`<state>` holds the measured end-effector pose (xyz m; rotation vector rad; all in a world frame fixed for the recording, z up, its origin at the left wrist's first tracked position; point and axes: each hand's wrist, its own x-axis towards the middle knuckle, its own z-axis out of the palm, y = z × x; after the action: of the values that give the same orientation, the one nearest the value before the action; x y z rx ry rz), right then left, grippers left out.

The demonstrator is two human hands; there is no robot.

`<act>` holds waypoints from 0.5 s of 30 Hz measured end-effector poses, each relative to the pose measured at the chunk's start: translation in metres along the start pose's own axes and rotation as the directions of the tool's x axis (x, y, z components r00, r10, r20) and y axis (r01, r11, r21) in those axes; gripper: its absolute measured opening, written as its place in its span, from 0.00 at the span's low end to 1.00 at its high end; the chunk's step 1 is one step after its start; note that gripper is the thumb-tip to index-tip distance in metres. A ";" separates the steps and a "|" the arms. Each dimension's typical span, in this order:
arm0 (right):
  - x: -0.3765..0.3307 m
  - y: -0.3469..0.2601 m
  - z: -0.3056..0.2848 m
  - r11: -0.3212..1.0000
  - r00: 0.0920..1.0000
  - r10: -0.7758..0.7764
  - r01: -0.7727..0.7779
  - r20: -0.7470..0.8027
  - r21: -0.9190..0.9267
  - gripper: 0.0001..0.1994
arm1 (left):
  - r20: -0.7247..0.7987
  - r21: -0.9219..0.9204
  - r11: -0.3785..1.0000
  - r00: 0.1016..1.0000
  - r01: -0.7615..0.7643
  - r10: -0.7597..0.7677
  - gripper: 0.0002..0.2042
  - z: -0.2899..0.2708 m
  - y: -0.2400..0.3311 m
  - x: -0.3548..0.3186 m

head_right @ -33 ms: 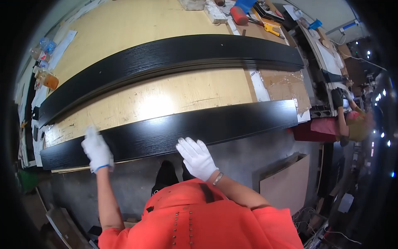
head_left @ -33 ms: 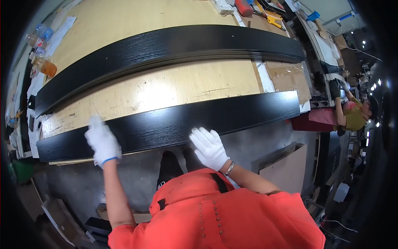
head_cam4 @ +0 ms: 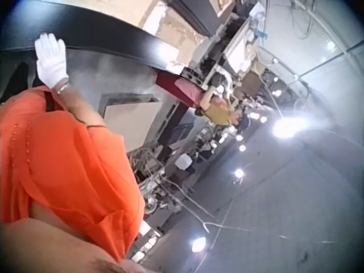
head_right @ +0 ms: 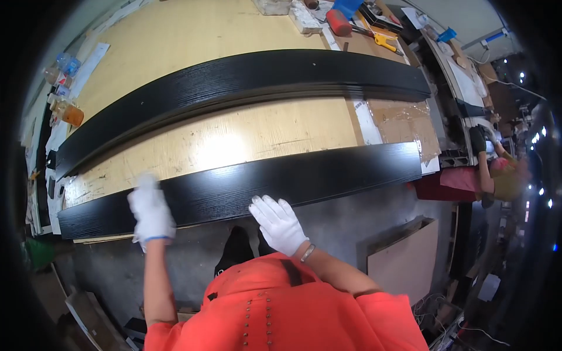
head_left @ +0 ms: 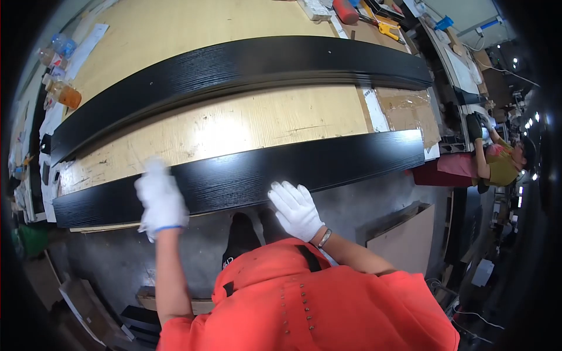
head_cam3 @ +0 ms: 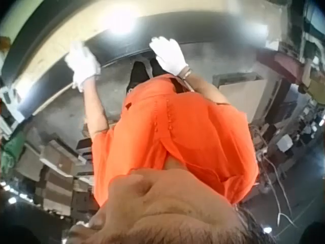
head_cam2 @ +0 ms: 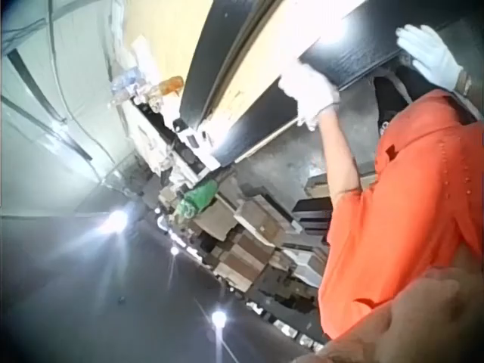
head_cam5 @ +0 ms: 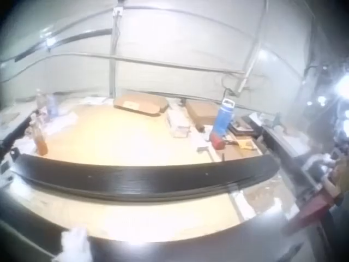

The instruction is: The person wipes black wooden boards with a cloth, applies liquid from a bottle, and touches up the edges using a small applicator block before wiping the surfaces again.

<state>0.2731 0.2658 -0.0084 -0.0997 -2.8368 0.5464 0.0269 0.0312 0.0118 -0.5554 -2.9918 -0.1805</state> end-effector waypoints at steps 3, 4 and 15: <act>-0.013 0.025 -0.020 0.999 0.999 -0.049 0.049 0.006 0.004 0.26 | 0.019 -0.077 0.892 0.893 -0.446 0.449 0.11 -0.027 0.078 -0.024; -0.007 0.025 -0.021 0.999 0.999 -0.048 0.048 -0.018 0.006 0.26 | 0.080 -0.071 0.897 0.894 -0.435 0.440 0.10 -0.029 0.059 -0.009; 0.066 0.088 -0.041 0.986 0.998 0.042 -0.049 -0.050 -0.159 0.24 | -0.215 -0.285 0.898 0.935 -0.336 0.281 0.17 -0.006 -0.106 0.011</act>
<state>0.2214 0.3694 0.0111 -0.2043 -2.8353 0.3192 -0.0214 -0.0634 0.0084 -0.9854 -2.6742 -0.6560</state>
